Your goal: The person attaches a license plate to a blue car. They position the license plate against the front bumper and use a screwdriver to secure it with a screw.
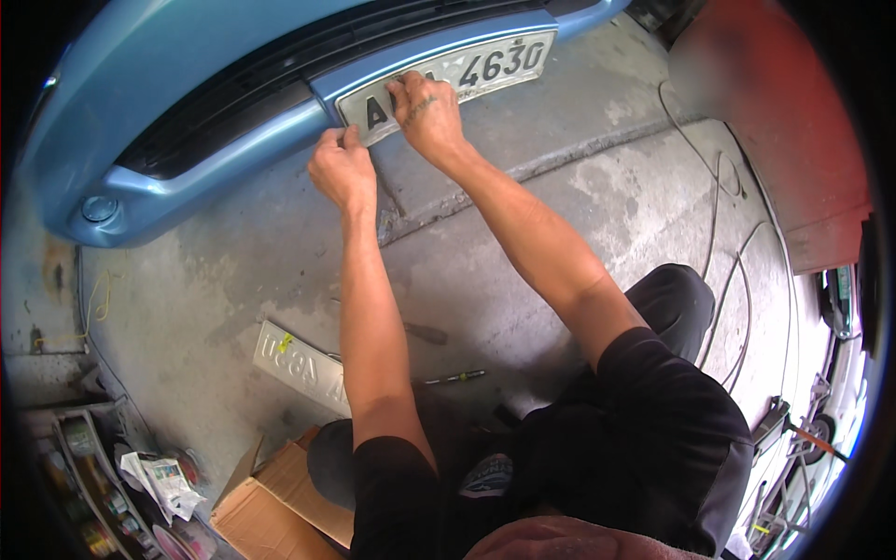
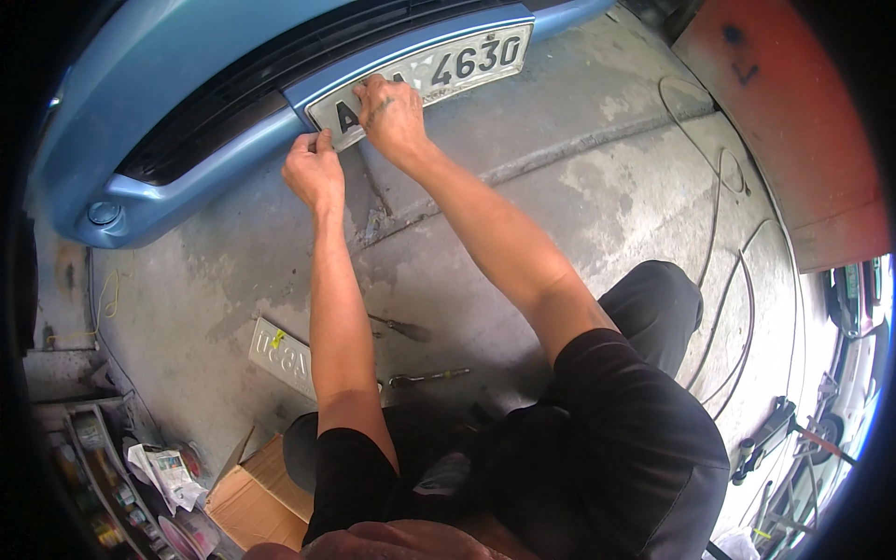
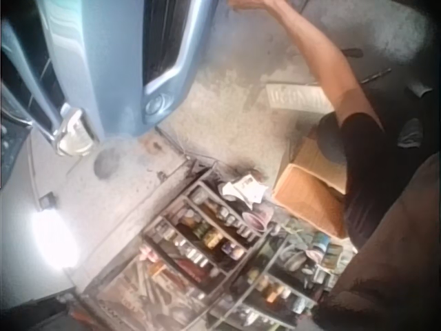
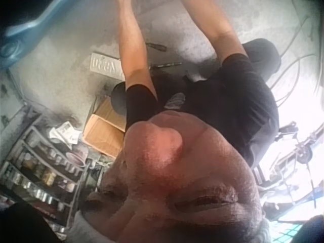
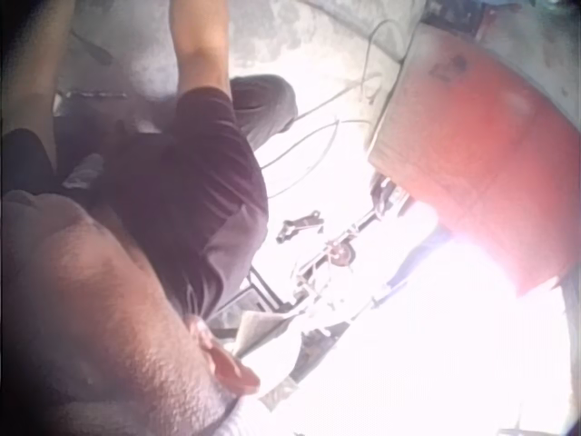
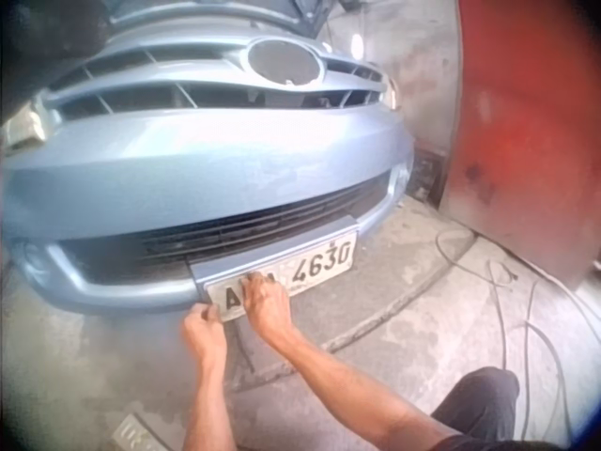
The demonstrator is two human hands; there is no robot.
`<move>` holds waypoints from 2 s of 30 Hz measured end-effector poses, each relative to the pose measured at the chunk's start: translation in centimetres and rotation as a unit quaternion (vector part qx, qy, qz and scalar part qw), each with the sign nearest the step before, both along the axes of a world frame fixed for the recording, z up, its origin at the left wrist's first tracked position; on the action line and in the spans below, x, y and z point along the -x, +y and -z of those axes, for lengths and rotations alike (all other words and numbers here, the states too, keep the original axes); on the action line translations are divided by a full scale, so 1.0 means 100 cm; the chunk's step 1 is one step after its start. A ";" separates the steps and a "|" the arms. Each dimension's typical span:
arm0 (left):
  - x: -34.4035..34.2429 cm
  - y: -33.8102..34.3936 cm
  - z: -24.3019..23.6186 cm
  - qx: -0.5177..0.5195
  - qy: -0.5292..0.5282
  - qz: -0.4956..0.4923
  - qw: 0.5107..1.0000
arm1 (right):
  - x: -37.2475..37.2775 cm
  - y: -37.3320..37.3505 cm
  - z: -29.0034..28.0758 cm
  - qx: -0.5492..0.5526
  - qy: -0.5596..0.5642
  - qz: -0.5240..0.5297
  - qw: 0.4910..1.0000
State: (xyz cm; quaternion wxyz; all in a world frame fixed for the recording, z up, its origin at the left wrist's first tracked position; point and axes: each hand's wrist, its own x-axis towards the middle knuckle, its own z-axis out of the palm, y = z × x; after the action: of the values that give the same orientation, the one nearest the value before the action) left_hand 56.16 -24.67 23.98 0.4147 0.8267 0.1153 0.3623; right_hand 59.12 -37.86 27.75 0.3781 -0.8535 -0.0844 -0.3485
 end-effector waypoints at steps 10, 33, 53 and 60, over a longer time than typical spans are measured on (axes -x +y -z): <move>0.001 0.003 -0.005 -0.003 0.011 -0.002 1.000 | 0.010 -0.001 -0.006 -0.110 0.074 -0.037 0.990; 0.002 0.000 -0.009 -0.012 0.011 -0.004 1.000 | 0.005 -0.003 -0.010 -0.248 0.081 -0.072 0.963; -0.002 0.001 -0.004 -0.011 0.000 0.005 1.000 | 0.001 -0.001 0.006 -0.091 -0.018 -0.016 0.996; -0.002 0.001 -0.001 -0.020 -0.012 -0.006 1.000 | 0.001 0.001 0.004 -0.099 -0.001 -0.031 0.995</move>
State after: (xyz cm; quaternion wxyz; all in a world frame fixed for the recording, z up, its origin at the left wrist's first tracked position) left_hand 56.36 -24.57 24.08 0.3972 0.8298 0.1074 0.3769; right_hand 59.06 -37.75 27.32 0.4713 -0.8083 -0.0762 -0.3446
